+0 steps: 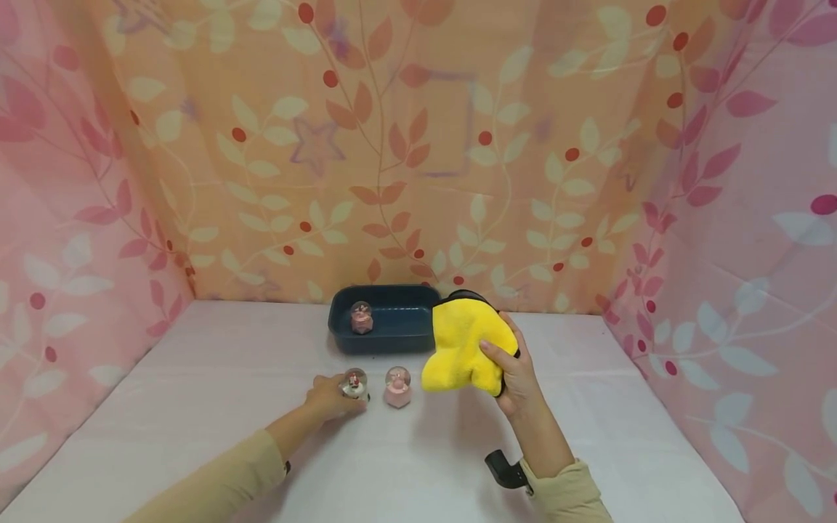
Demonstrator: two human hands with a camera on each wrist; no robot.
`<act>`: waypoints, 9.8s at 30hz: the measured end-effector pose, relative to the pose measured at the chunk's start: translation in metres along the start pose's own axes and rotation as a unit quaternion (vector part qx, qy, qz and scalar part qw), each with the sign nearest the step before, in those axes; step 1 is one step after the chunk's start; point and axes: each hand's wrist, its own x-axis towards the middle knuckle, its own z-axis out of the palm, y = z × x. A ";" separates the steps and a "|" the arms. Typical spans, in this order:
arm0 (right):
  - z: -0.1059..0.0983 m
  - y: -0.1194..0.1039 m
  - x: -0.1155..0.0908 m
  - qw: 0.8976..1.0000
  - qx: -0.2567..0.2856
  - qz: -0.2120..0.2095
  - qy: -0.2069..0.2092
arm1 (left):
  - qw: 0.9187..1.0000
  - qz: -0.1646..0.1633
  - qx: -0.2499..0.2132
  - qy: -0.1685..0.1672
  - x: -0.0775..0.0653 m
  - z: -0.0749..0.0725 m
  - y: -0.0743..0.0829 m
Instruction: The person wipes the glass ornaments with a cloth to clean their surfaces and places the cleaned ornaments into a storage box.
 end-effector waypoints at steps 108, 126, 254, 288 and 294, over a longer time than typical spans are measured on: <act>0.089 0.035 -0.002 0.958 -0.240 -0.136 -0.082 | 0.937 0.185 -0.293 -0.051 -0.051 -0.054 0.071; 0.103 0.047 0.006 0.931 -0.300 -0.188 -0.088 | 0.910 0.314 -0.247 -0.112 -0.048 -0.050 0.065; 0.085 0.060 0.006 0.956 -0.216 -0.190 -0.060 | 0.854 0.217 -0.453 -0.136 -0.054 -0.028 0.066; 0.071 0.068 -0.005 0.944 -0.168 -0.272 -0.084 | 0.789 0.135 -0.564 -0.203 -0.059 -0.034 0.066; 0.074 0.074 -0.002 0.829 -0.301 -0.437 -0.177 | 0.792 0.161 -0.535 -0.246 -0.059 -0.037 0.065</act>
